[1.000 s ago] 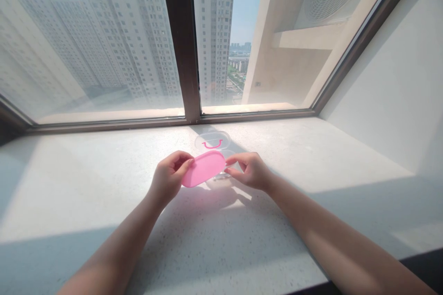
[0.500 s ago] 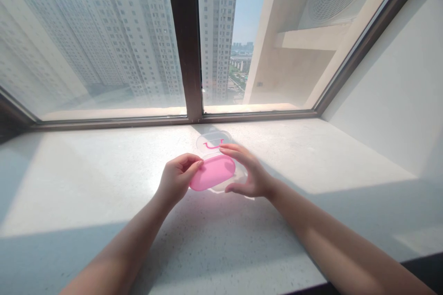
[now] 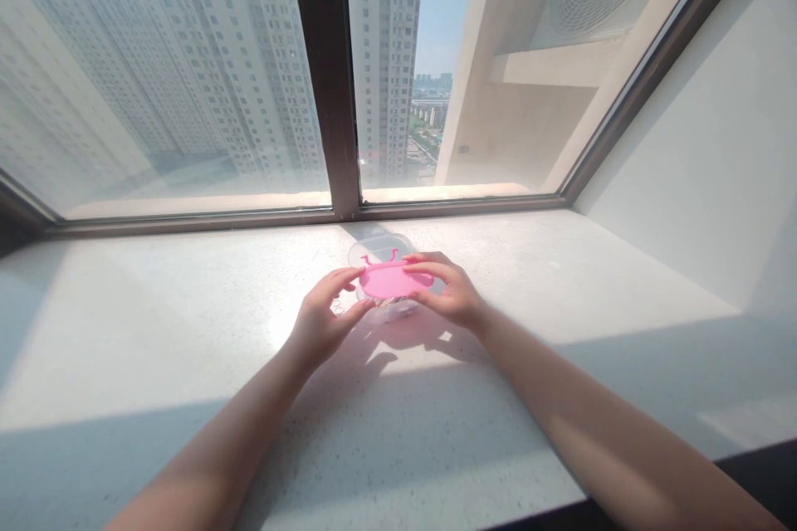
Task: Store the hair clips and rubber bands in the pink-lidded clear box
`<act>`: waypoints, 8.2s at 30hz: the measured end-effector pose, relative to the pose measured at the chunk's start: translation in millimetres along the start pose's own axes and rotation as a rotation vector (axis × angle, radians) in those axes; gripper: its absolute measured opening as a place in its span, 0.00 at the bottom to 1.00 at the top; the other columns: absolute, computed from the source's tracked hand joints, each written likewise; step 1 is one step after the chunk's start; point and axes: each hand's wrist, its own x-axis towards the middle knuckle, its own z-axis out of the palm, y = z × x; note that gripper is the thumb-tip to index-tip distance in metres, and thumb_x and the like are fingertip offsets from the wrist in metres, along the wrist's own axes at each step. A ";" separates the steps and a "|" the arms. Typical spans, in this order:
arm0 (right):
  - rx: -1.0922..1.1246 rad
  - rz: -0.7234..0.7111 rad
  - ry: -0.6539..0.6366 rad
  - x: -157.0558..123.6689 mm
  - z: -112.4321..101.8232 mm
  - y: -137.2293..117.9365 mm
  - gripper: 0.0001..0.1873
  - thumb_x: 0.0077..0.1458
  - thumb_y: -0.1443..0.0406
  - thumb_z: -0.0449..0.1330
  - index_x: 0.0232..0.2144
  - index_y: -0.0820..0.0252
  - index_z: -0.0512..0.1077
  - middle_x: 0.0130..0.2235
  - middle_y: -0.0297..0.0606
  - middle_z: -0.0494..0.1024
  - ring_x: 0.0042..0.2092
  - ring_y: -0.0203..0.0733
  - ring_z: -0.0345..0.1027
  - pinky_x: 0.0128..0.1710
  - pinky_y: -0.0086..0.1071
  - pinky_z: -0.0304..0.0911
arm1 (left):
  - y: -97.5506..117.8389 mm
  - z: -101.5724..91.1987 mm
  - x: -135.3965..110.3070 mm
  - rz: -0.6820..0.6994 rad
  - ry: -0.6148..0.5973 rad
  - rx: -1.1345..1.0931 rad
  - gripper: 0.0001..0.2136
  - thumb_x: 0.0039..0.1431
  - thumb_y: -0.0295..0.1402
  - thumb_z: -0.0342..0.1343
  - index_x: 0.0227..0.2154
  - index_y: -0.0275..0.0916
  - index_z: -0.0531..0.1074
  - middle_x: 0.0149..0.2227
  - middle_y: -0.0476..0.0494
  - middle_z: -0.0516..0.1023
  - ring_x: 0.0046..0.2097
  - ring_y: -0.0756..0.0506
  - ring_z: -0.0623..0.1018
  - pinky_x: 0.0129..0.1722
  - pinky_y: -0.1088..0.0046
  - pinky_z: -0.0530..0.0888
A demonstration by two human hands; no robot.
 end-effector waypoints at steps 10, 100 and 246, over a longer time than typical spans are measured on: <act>0.127 0.063 -0.083 0.1 8.3 5.6 0.17 0.53 0.61 0.66 0.46 0.56 0.77 0.55 0.46 0.73 0.58 0.50 0.65 0.59 0.47 0.60 | -4.9 5.6 0.1 0.030 0.013 0.098 0.11 0.55 0.35 0.63 0.40 0.39 0.73 0.39 0.44 0.78 0.38 0.45 0.76 0.38 0.67 0.73; -0.087 -0.208 0.022 -10.7 20.5 -36.6 0.12 0.55 0.71 0.56 0.43 0.58 0.71 0.44 0.43 0.74 0.45 0.45 0.69 0.45 0.40 0.68 | -27.7 -41.2 13.7 -0.427 -0.156 0.420 0.11 0.56 0.36 0.52 0.36 0.38 0.76 0.38 0.43 0.78 0.36 0.43 0.76 0.38 0.66 0.72; 0.109 0.134 -0.380 -17.4 44.8 -35.5 0.06 0.52 0.71 0.60 0.27 0.64 0.78 0.21 0.31 0.72 0.24 0.31 0.59 0.25 0.25 0.54 | 14.1 -4.5 -4.0 -0.137 -0.506 0.084 0.09 0.58 0.32 0.55 0.27 0.38 0.78 0.27 0.48 0.79 0.29 0.50 0.73 0.30 0.76 0.66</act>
